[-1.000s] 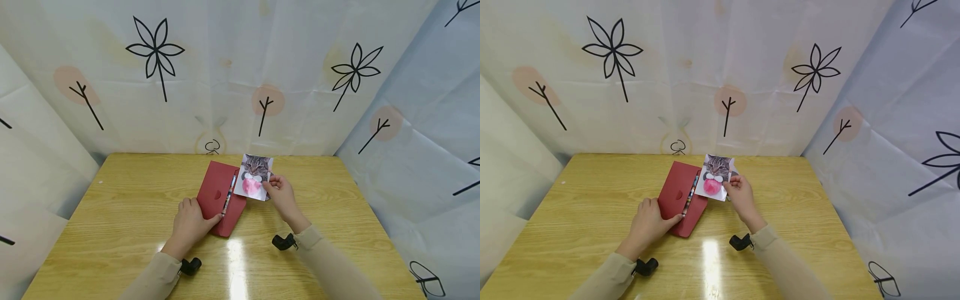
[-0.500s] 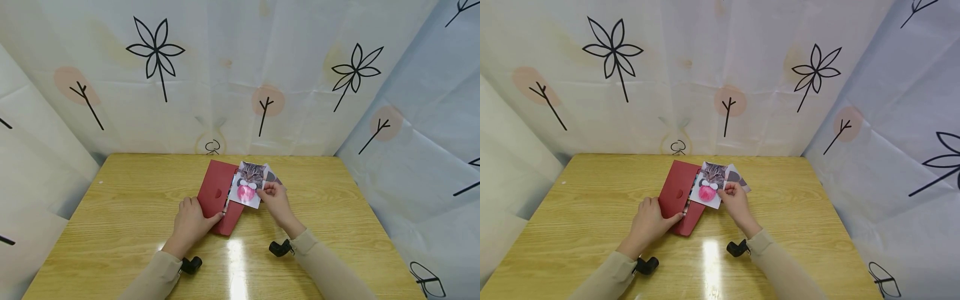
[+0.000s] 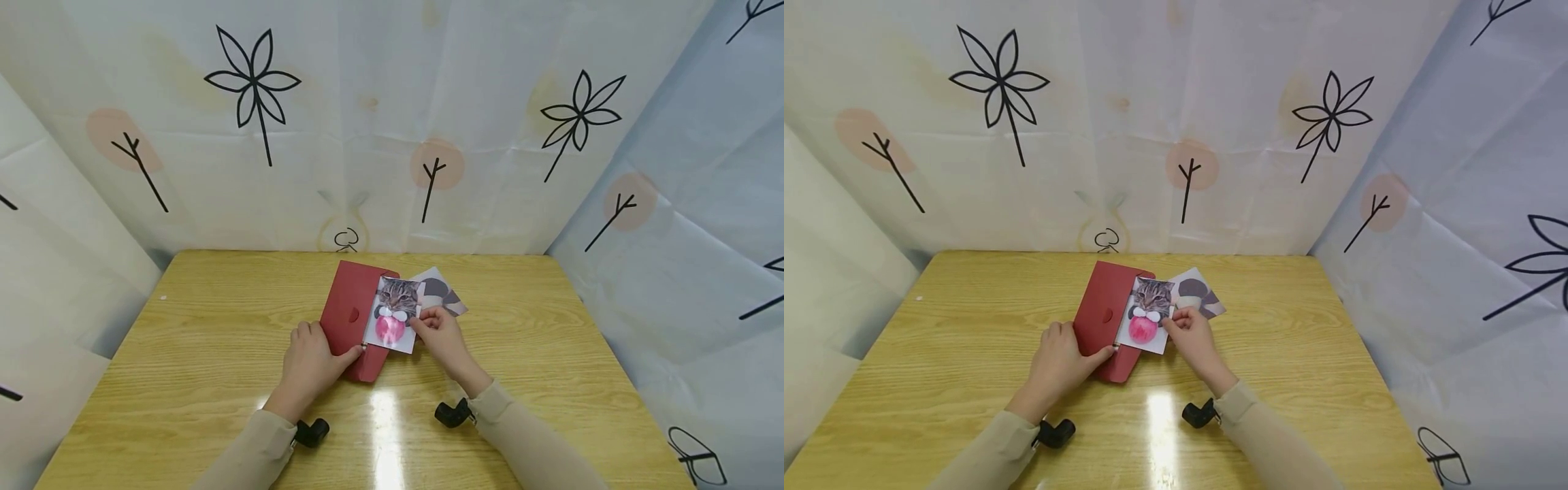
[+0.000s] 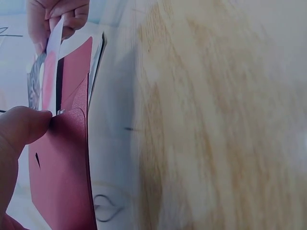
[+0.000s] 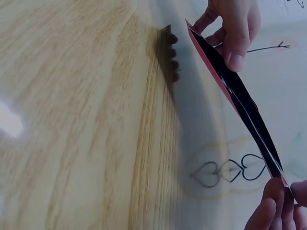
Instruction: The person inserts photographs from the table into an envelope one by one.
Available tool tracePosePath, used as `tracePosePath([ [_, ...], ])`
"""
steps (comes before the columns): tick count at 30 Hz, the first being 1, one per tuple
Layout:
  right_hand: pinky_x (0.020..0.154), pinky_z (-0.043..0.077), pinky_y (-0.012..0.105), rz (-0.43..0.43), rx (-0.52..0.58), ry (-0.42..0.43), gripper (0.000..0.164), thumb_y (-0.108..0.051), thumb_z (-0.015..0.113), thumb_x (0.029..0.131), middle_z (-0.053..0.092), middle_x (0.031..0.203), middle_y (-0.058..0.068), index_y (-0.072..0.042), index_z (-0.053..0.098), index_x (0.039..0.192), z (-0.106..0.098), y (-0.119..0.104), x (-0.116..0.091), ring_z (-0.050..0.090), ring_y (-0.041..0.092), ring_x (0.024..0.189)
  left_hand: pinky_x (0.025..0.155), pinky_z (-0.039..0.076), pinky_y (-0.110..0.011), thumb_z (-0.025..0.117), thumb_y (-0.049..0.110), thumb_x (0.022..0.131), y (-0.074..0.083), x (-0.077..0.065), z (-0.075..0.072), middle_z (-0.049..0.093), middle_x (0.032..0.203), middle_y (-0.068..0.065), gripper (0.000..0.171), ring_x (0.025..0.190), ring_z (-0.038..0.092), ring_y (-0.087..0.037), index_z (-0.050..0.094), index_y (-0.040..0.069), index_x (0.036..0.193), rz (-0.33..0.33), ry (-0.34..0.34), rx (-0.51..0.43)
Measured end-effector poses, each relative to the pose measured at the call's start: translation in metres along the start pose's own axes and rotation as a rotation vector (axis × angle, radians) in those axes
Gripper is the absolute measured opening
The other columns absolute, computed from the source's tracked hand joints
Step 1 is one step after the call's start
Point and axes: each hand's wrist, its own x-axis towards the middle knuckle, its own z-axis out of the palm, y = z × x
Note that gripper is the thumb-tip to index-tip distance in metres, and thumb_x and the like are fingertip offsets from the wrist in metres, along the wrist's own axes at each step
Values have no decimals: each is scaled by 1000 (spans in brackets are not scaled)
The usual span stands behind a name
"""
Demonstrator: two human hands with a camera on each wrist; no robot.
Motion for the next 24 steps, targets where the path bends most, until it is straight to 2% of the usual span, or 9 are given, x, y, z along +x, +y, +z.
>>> tracePosePath([
  [3, 75, 51, 57, -4, 30, -15, 22, -7, 66, 91, 64, 83, 21, 7, 53, 103, 2, -5, -3, 60, 49, 80, 69, 46, -41, 70, 68, 71, 0, 0, 0, 47, 98, -18, 91, 89, 44, -31, 49, -11, 112, 0, -5, -1],
  [7, 72, 52, 55, -34, 29, 8, 23, -7, 67, 90, 66, 82, 17, 5, 55, 106, 6, 2, -1, 62, 44, 75, 70, 46, -41, 71, 66, 71, 1, 0, 0, 47, 99, -19, 92, 91, 44, -31, 49, -12, 114, -4, -19, 5],
  [9, 71, 52, 56, -53, 27, 7, 25, -6, 66, 91, 67, 83, 20, 7, 55, 110, 8, 1, -2, 62, 44, 74, 70, 46, -42, 71, 66, 71, 2, 1, 0, 47, 100, -19, 92, 91, 44, -31, 49, -12, 115, -6, -24, 10],
  [14, 76, 49, 61, -59, 21, -30, 33, 0, 61, 92, 65, 90, 30, 12, 50, 120, 10, -26, -14, 60, 50, 79, 69, 46, -42, 70, 66, 72, 1, 0, 2, 47, 98, -19, 91, 90, 44, -32, 49, -12, 112, 4, -8, 15],
  [17, 76, 50, 59, -50, 10, -32, 35, 1, 61, 92, 64, 92, 30, 11, 49, 123, 12, -32, -16, 61, 47, 78, 68, 46, -42, 70, 67, 71, 0, 0, 2, 48, 97, -19, 90, 88, 44, -32, 50, -12, 111, 15, 5, 12],
  [24, 75, 52, 56, -56, 19, -30, 39, 1, 61, 90, 63, 95, 30, 10, 47, 125, 23, -10, -2, 67, 36, 75, 68, 46, -41, 69, 68, 71, 3, 0, 3, 48, 98, -19, 91, 89, 44, -31, 50, -11, 111, 7, -3, 17],
])
